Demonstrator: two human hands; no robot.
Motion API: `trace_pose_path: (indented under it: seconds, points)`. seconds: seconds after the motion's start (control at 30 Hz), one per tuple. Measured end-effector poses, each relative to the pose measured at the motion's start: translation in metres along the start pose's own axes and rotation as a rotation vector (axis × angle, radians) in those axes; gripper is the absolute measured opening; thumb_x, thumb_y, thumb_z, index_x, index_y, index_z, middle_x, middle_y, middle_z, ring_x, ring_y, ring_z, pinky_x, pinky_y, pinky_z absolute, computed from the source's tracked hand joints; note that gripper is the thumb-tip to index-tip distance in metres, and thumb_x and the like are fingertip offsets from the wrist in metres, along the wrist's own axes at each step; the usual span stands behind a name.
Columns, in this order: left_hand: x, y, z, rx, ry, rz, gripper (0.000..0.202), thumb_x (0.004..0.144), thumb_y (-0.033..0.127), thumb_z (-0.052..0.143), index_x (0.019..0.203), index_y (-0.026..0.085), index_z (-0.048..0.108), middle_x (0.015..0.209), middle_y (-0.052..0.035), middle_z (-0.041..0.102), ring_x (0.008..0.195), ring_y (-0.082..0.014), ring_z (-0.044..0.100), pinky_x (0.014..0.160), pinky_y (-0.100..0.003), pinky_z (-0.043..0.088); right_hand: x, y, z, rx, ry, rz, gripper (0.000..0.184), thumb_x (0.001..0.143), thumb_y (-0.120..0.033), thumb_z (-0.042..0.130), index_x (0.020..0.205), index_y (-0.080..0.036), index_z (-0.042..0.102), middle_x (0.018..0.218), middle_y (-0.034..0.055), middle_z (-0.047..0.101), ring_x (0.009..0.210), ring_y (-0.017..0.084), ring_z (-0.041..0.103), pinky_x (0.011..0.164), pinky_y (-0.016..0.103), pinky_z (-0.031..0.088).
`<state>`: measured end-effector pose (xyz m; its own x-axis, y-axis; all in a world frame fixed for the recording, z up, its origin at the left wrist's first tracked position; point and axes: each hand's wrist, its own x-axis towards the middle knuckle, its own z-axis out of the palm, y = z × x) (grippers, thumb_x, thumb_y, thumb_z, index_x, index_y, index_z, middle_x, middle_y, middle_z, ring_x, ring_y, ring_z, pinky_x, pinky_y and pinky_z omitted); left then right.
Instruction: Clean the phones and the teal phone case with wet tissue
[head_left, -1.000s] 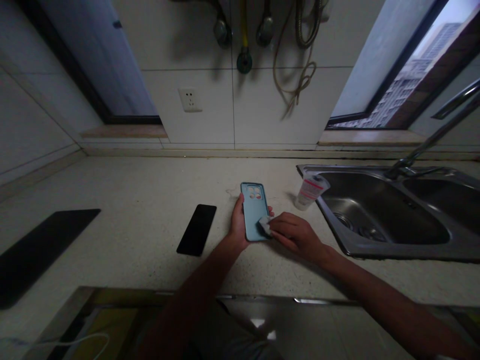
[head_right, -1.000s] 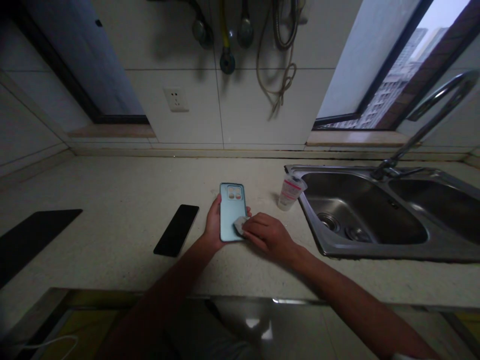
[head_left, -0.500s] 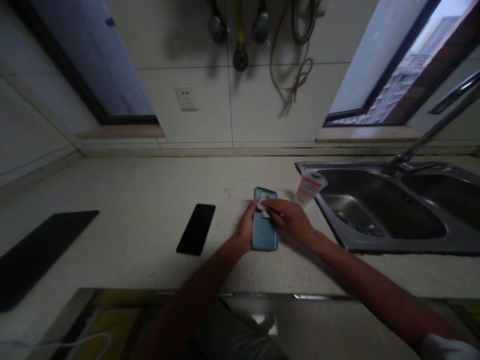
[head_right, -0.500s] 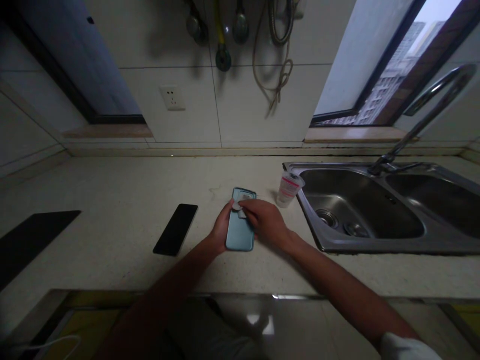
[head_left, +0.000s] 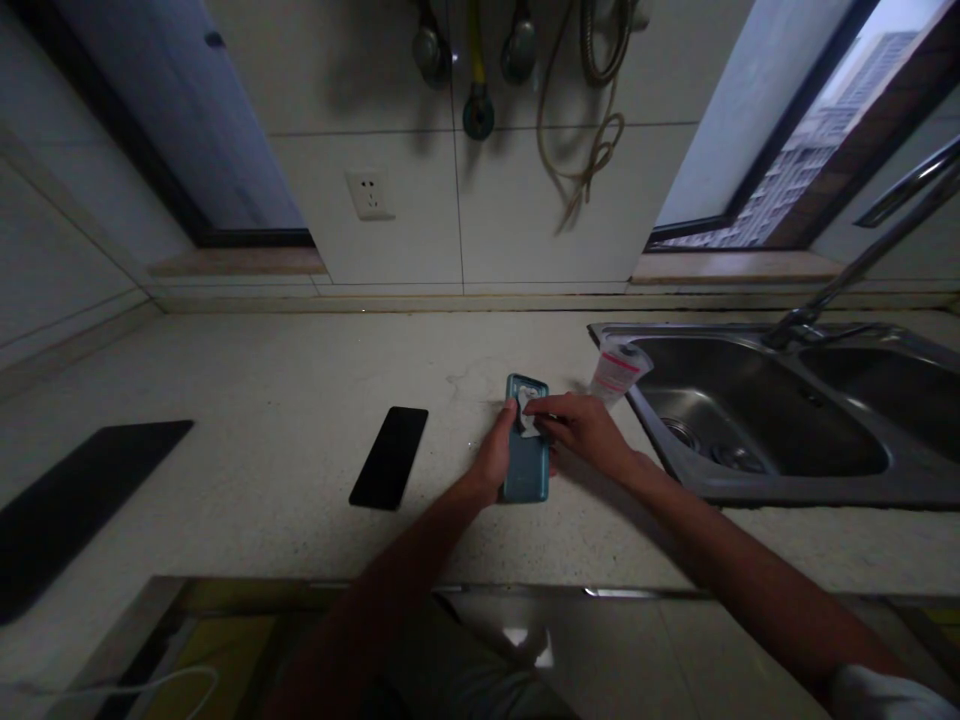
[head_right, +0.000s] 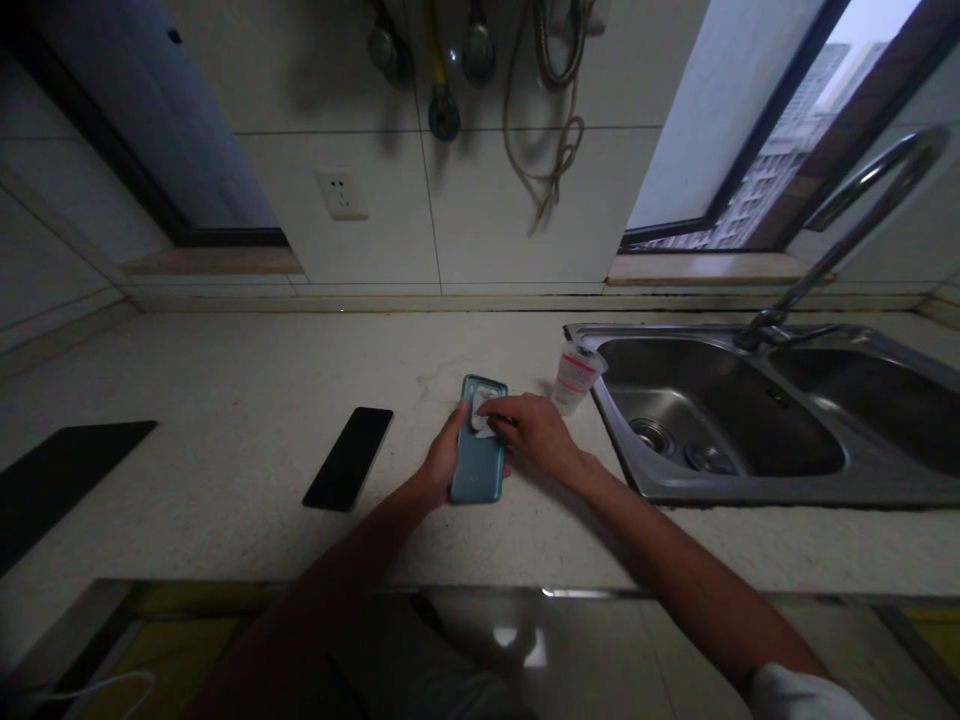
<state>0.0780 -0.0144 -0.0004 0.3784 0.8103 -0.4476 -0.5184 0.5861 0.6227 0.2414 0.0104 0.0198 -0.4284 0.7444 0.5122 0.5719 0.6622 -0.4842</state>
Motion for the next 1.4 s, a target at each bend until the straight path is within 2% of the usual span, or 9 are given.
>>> trace_pose_path:
  seconds: [0.13, 0.27, 0.47, 0.57, 0.73, 0.87, 1.1, 1.23, 1.4]
  points:
    - [0.000, 0.006, -0.002, 0.027, -0.109, -0.062, 0.064, 0.097, 0.063, 0.037, 0.110, 0.010, 0.069, 0.075, -0.0129, 0.072, 0.056, -0.0211, 0.069, 0.057, -0.032, 0.058, 0.002, 0.009, -0.010, -0.271, -0.066, -0.280, 0.022, 0.090, -0.008, 0.059, 0.097, -0.022, 0.074, 0.083, 0.0030, 0.079, 0.065, 0.015, 0.068, 0.066, 0.028, 0.042]
    - [-0.002, 0.012, -0.003, -0.020, -0.192, -0.087, 0.068, 0.097, 0.064, 0.030, 0.117, 0.010, 0.065, 0.078, -0.0141, 0.073, 0.061, -0.0233, 0.071, 0.060, -0.036, 0.059, 0.000, 0.012, -0.007, -0.366, 0.048, -0.393, 0.021, 0.096, -0.010, 0.054, 0.104, -0.020, 0.071, 0.111, 0.0077, 0.078, 0.080, 0.018, 0.073, 0.070, 0.030, 0.044]
    - [-0.007, 0.015, 0.002, 0.000, -0.218, -0.106, 0.069, 0.097, 0.063, 0.028, 0.114, 0.008, 0.065, 0.080, -0.0159, 0.073, 0.065, -0.0241, 0.071, 0.061, -0.037, 0.059, -0.002, 0.014, 0.001, -0.252, 0.250, -0.215, 0.023, 0.096, -0.015, 0.054, 0.110, -0.021, 0.072, 0.102, 0.0081, 0.079, 0.086, 0.021, 0.075, 0.072, 0.032, 0.054]
    - [-0.007, 0.012, 0.002, 0.018, -0.204, -0.113, 0.066, 0.098, 0.063, 0.029, 0.111, 0.009, 0.066, 0.079, -0.0147, 0.073, 0.062, -0.0234, 0.071, 0.058, -0.036, 0.059, -0.003, 0.010, 0.004, -0.134, 0.285, -0.161, 0.024, 0.096, -0.017, 0.054, 0.111, -0.022, 0.072, 0.103, 0.0074, 0.078, 0.089, 0.022, 0.075, 0.075, 0.033, 0.057]
    - [-0.005, 0.009, 0.000, 0.005, -0.170, -0.122, 0.061, 0.097, 0.063, 0.035, 0.111, 0.012, 0.066, 0.073, -0.0103, 0.072, 0.056, -0.0217, 0.070, 0.055, -0.033, 0.057, -0.006, 0.001, 0.011, -0.141, 0.173, -0.079, 0.025, 0.094, -0.016, 0.055, 0.111, -0.021, 0.072, 0.101, 0.0086, 0.078, 0.085, 0.022, 0.074, 0.070, 0.030, 0.055]
    - [-0.004, 0.010, -0.001, -0.006, -0.149, -0.119, 0.063, 0.097, 0.063, 0.034, 0.112, 0.011, 0.066, 0.073, -0.0111, 0.072, 0.057, -0.0215, 0.070, 0.057, -0.033, 0.058, -0.005, -0.002, 0.010, -0.177, 0.075, 0.006, 0.024, 0.091, -0.014, 0.055, 0.108, -0.020, 0.072, 0.094, 0.0084, 0.077, 0.075, 0.021, 0.071, 0.064, 0.028, 0.050]
    - [-0.003, 0.008, -0.002, 0.030, -0.177, -0.118, 0.068, 0.096, 0.065, 0.031, 0.111, 0.009, 0.067, 0.080, -0.0147, 0.073, 0.063, -0.0239, 0.072, 0.060, -0.037, 0.059, -0.002, 0.001, -0.005, -0.179, 0.002, -0.013, 0.019, 0.089, -0.014, 0.056, 0.099, -0.019, 0.072, 0.077, 0.0051, 0.073, 0.062, 0.017, 0.064, 0.058, 0.025, 0.042]
    - [-0.004, 0.011, -0.001, 0.070, -0.204, -0.103, 0.072, 0.097, 0.066, 0.027, 0.113, 0.008, 0.066, 0.082, -0.0164, 0.073, 0.063, -0.0243, 0.071, 0.058, -0.037, 0.059, -0.004, 0.004, -0.008, -0.270, 0.093, -0.072, 0.023, 0.088, -0.011, 0.052, 0.095, -0.019, 0.073, 0.076, 0.0060, 0.073, 0.066, 0.019, 0.065, 0.062, 0.027, 0.043]
    - [-0.005, 0.015, -0.004, 0.045, -0.226, -0.047, 0.066, 0.097, 0.065, 0.030, 0.122, 0.013, 0.061, 0.087, -0.0153, 0.073, 0.068, -0.0246, 0.072, 0.061, -0.038, 0.060, -0.005, 0.011, -0.010, -0.309, 0.334, -0.061, 0.019, 0.091, -0.017, 0.054, 0.095, -0.018, 0.073, 0.080, 0.0066, 0.075, 0.065, 0.019, 0.066, 0.062, 0.029, 0.047]
